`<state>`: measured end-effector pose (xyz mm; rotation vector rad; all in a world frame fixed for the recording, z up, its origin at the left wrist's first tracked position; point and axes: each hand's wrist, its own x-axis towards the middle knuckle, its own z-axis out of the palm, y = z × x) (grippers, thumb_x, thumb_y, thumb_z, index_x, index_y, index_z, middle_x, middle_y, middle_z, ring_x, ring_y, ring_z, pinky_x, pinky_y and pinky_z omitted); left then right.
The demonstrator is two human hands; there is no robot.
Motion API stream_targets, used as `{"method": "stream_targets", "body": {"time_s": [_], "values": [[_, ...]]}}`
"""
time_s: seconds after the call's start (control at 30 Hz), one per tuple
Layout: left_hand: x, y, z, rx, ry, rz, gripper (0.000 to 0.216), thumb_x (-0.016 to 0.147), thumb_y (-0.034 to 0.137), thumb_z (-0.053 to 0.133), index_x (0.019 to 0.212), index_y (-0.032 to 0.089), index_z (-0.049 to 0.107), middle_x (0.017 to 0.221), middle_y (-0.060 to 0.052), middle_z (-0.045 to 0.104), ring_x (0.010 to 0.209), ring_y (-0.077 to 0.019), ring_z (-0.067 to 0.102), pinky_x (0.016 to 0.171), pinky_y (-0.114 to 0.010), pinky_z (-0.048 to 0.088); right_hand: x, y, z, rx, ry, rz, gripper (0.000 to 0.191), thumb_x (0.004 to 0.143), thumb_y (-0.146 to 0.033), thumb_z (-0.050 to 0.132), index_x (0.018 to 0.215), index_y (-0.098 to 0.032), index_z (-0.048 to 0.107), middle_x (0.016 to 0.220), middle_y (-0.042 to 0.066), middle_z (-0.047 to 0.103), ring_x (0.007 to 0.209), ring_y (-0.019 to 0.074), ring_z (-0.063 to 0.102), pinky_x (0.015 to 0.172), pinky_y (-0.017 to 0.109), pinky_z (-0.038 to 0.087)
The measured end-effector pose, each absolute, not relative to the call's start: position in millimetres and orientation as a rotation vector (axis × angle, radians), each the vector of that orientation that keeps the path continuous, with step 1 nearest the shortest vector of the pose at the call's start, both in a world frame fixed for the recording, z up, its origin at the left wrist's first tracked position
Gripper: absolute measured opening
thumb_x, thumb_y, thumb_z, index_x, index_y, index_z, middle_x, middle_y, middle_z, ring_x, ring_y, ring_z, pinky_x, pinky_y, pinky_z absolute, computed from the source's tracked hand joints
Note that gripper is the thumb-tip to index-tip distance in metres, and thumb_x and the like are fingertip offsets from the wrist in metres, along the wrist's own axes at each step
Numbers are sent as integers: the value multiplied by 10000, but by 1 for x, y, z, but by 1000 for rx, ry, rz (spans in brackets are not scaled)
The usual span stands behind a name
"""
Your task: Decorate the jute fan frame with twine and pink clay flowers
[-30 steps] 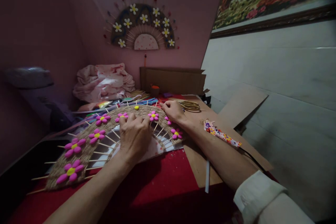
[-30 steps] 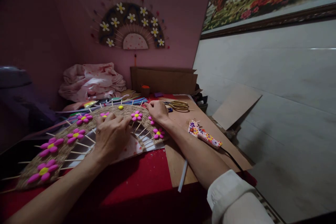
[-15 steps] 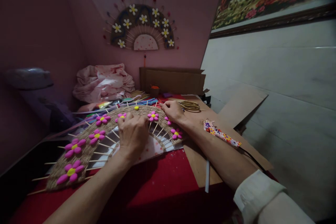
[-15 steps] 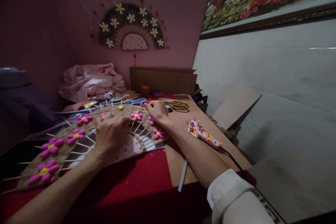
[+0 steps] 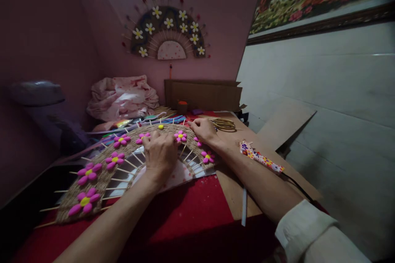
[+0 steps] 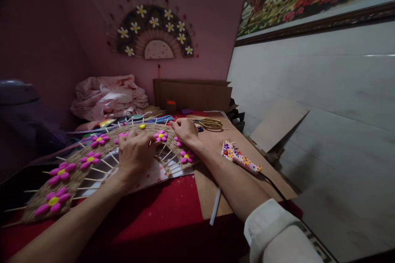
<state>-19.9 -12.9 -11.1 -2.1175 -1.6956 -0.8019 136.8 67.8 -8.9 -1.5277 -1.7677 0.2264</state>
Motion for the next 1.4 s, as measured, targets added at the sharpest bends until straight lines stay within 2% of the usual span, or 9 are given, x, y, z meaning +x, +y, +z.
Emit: {"method": "stream_targets", "body": {"time_s": [0.23, 0.57, 0.97, 1.13, 1.4], "values": [[-15, -12, -12, -2114, -1708, -811, 257, 862, 314, 471, 769, 199, 682, 815, -78, 707, 870, -297, 513, 773, -446, 275, 137, 68, -9, -1524, -1767, 228, 396, 820, -474, 509, 631, -164, 666, 567, 8, 598, 572, 113, 506, 533, 224, 277], [-18, -13, -7, -2108, -1850, -887, 233, 822, 372, 546, 792, 207, 706, 820, -91, 703, 874, -295, 528, 771, -430, 321, 136, 68, -9, -1528, -1763, 199, 395, 818, -474, 512, 632, -166, 675, 562, 0, 587, 552, 107, 475, 528, 230, 269], [-24, -10, -6, -2077, -1871, -993, 225, 843, 311, 501, 822, 213, 703, 859, -74, 707, 879, -274, 547, 754, -408, 323, 136, 67, -9, -1534, -1769, 220, 395, 819, -473, 507, 627, -165, 662, 566, 5, 588, 565, 110, 487, 526, 225, 266], [-28, -22, -7, -2060, -1706, -781, 228, 831, 224, 470, 807, 218, 696, 813, -72, 706, 867, -300, 527, 747, -433, 289, 137, 67, -8, -1539, -1768, 225, 382, 815, -459, 514, 607, -167, 647, 550, 1, 574, 556, 110, 481, 519, 224, 261], [-16, -32, -14, -2137, -1488, -586, 274, 853, 199, 437, 1022, 177, 652, 766, -117, 663, 856, -323, 499, 744, -452, 266, 137, 67, -10, -1544, -1760, 232, 381, 814, -463, 512, 610, -169, 644, 552, -1, 577, 556, 109, 487, 527, 222, 278]]}}
